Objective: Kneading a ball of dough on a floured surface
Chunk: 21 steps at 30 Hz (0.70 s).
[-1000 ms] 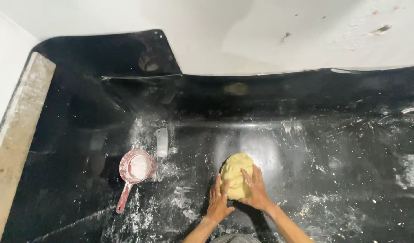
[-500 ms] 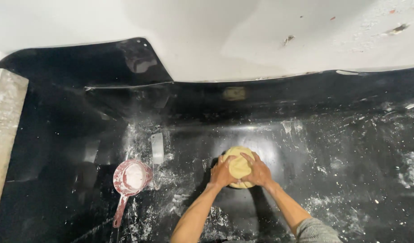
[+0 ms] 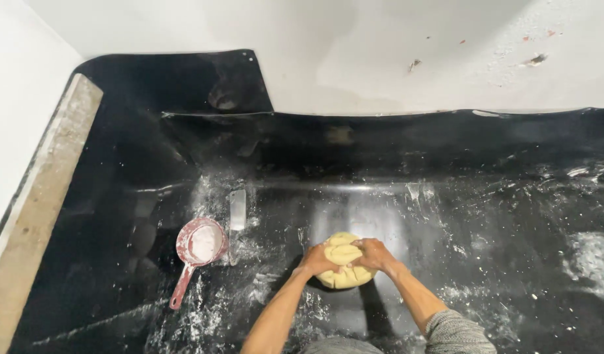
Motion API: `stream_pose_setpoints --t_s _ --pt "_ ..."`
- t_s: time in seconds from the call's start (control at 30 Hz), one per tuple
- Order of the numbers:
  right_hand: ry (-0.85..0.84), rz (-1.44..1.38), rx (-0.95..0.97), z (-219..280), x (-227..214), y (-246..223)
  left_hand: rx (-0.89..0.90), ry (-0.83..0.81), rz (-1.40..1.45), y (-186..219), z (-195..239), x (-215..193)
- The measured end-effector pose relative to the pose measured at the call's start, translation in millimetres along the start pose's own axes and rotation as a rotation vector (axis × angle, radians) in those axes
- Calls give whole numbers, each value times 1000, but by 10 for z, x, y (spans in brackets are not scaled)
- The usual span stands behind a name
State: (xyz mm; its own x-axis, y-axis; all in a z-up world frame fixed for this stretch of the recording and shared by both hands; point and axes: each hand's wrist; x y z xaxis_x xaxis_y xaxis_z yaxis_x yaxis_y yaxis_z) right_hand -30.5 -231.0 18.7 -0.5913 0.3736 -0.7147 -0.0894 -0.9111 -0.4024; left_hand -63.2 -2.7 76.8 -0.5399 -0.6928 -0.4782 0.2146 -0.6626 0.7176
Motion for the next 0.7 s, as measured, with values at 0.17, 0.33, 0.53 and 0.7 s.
stream_pose_setpoints --t_s 0.17,0.33,0.53,0.7 --pt "-69 -43 -49 586 171 -142 -86 -32 16 -264 133 230" --pt "108 -94 -20 1254 345 -408 -113 6 47 -617 -246 408" --pt "350 18 -46 1184 919 -475 -227 -4 273 -425 -146 161" --pt "259 286 71 771 432 -714 -226 194 452 -440 -193 184"
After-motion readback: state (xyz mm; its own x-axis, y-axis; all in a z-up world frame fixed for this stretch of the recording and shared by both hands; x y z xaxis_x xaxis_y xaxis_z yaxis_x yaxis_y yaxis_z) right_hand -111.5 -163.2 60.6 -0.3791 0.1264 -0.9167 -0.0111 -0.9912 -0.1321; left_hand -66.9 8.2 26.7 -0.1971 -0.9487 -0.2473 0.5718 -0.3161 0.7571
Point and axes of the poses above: each hand's wrist, its own z-axis away from the middle knuckle, its own x-axis out of the palm, y = z × x, and after that the axes turned 9 degrees about x, right-handed
